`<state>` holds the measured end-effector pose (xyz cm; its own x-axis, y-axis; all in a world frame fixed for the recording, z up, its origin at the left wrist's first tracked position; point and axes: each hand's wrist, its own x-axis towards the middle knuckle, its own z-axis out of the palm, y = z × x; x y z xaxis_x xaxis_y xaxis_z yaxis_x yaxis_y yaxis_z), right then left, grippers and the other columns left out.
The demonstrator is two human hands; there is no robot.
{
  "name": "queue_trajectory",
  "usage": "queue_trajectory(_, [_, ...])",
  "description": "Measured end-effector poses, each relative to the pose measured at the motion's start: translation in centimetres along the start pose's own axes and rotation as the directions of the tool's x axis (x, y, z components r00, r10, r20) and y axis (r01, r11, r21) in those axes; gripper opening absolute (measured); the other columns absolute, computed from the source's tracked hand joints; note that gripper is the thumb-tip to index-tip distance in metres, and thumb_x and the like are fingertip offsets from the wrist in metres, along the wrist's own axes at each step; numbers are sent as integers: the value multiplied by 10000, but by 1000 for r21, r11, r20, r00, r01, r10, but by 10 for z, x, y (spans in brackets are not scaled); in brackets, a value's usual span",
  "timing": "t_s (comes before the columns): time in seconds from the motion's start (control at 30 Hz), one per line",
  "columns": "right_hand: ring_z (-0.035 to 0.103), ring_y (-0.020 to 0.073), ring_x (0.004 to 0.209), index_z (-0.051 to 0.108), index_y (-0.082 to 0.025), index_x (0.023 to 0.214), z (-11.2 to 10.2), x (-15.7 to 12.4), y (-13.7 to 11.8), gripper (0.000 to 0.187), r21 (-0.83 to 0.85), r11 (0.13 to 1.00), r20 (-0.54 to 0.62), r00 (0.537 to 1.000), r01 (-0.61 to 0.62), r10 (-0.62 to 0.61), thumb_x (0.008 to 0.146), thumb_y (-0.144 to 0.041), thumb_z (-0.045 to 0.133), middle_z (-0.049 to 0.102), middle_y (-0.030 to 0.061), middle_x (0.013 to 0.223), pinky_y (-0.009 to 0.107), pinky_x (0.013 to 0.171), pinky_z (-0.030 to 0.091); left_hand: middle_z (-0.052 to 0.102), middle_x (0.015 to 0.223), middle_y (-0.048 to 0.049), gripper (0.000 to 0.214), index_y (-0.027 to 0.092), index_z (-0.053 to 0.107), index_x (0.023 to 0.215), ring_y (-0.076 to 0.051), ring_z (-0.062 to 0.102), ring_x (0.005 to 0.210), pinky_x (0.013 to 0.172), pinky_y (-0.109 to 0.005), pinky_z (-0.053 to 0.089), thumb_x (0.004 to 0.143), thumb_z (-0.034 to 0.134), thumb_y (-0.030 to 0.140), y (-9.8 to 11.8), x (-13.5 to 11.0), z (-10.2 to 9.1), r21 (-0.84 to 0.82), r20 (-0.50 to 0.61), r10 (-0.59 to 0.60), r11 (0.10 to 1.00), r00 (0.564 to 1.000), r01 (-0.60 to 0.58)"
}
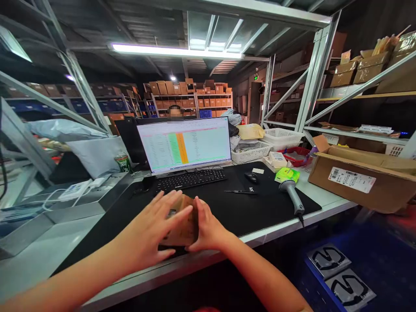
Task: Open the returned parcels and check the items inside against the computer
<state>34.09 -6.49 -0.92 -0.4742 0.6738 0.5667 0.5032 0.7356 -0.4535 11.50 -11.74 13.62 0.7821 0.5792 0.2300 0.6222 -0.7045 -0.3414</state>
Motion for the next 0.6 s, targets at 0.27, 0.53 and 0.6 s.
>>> queue_trajectory(0.27, [230,360,1610,-405,-258,1586,-18,5,64,1855,250,949,225,965,-191,135,483,-340,1084,171,267,1722,533,1309,244,113,1759,-249,1500,272,-15,1696,-493,235,1594,1243,-704,318,588,912,678,-95,-43,99,-574,54,-340,759,939,308])
queue_trajectory(0.53, [201,371,1617,-399,-252,1590,-12,25,94,1844,357,923,321,947,-144,23,500,-383,1082,164,273,1729,558,1310,226,267,1707,-243,1490,271,-71,1679,-447,298,1586,1281,-702,223,628,857,773,-70,-27,181,-944,124,-343,249,931,218])
queue_trajectory(0.6, [237,378,1606,-386,-255,1598,-10,25,100,1829,372,914,345,938,-161,25,508,-368,1078,184,270,1725,570,1302,241,289,1687,-251,1446,251,-10,1681,-462,301,1580,1283,-713,208,639,861,748,-61,-25,191,-947,81,-421,249,903,201])
